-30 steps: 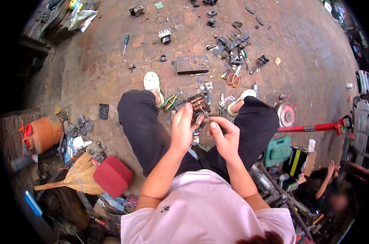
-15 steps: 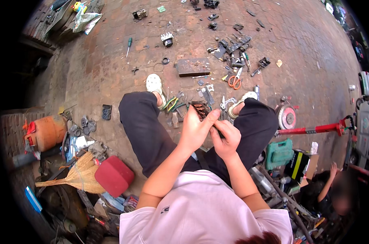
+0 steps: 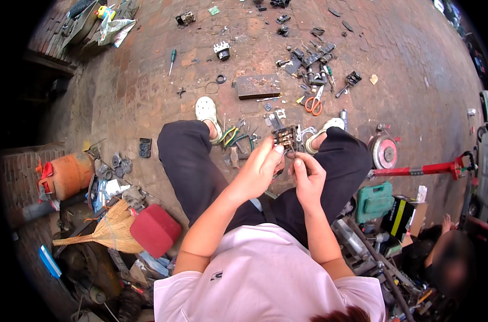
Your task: The person sits on the floor and uses pliers and scissors to strip insulation and cut wires on a wiring harness. They manipulate the harness and tools throughout the clip, focusing on individual wires.
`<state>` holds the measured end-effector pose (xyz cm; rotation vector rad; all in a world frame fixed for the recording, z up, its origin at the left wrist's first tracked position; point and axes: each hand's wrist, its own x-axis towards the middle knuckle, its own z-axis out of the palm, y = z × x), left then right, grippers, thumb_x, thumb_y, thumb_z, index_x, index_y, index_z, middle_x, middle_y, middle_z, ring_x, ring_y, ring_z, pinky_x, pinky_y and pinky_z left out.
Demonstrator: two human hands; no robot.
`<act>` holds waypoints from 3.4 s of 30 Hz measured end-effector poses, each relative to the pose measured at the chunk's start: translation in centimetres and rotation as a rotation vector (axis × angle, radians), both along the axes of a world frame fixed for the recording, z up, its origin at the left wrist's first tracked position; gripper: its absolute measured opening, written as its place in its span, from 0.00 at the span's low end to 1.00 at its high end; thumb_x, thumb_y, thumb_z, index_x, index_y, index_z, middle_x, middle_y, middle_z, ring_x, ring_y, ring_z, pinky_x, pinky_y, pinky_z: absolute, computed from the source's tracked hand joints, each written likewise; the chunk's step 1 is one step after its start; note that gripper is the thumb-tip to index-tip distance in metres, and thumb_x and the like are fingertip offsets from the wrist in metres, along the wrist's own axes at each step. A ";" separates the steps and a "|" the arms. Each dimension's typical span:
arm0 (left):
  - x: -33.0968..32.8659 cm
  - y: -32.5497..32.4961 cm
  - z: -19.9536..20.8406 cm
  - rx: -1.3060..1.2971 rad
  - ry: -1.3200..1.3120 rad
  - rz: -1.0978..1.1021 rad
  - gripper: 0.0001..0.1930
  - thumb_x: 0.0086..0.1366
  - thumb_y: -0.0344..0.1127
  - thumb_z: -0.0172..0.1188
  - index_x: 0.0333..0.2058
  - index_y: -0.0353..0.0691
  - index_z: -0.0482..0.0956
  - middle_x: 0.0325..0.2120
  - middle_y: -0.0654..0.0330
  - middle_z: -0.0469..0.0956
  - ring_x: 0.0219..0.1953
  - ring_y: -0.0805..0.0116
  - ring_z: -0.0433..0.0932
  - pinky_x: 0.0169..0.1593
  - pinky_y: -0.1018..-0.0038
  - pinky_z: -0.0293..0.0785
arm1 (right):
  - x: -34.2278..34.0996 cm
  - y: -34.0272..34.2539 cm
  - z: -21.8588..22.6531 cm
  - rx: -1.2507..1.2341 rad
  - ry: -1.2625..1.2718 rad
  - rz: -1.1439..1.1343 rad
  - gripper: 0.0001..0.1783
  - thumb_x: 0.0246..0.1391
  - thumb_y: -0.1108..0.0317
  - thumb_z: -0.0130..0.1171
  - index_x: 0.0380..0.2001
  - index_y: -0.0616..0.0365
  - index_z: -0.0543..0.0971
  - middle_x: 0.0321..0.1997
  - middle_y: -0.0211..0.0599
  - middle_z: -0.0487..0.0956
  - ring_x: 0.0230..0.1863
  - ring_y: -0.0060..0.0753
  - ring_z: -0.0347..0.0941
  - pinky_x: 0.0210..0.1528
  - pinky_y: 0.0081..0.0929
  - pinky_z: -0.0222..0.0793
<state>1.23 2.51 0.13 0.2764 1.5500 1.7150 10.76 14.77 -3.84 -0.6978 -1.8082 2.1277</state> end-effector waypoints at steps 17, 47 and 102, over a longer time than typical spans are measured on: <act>-0.2 1.6 1.2 -0.197 0.186 -0.109 0.20 0.64 0.43 0.55 0.40 0.28 0.67 0.23 0.63 0.72 0.23 0.81 0.67 0.26 0.79 0.64 | -0.1 2.9 0.2 0.409 0.279 0.223 0.10 0.46 0.77 0.60 0.35 0.66 0.79 0.24 0.39 0.77 0.24 0.30 0.73 0.28 0.22 0.67; -1.9 0.2 -0.2 0.109 -0.030 -0.471 0.13 0.70 0.33 0.34 0.47 0.32 0.61 0.26 0.58 0.73 0.21 0.74 0.70 0.29 0.77 0.68 | -0.4 4.6 -0.5 -0.496 -0.006 0.280 0.14 0.58 0.64 0.54 0.35 0.67 0.77 0.19 0.30 0.72 0.16 0.10 0.59 0.15 0.09 0.48; -12.1 -0.8 -13.3 -0.313 -0.220 0.160 0.19 0.69 0.47 0.47 0.29 0.35 0.72 0.21 0.65 0.70 0.22 0.79 0.67 0.28 0.78 0.64 | -25.0 8.6 -32.4 -0.516 -0.515 -0.552 0.17 0.55 0.66 0.59 0.40 0.67 0.66 0.33 0.37 0.81 0.14 0.16 0.58 0.14 0.15 0.52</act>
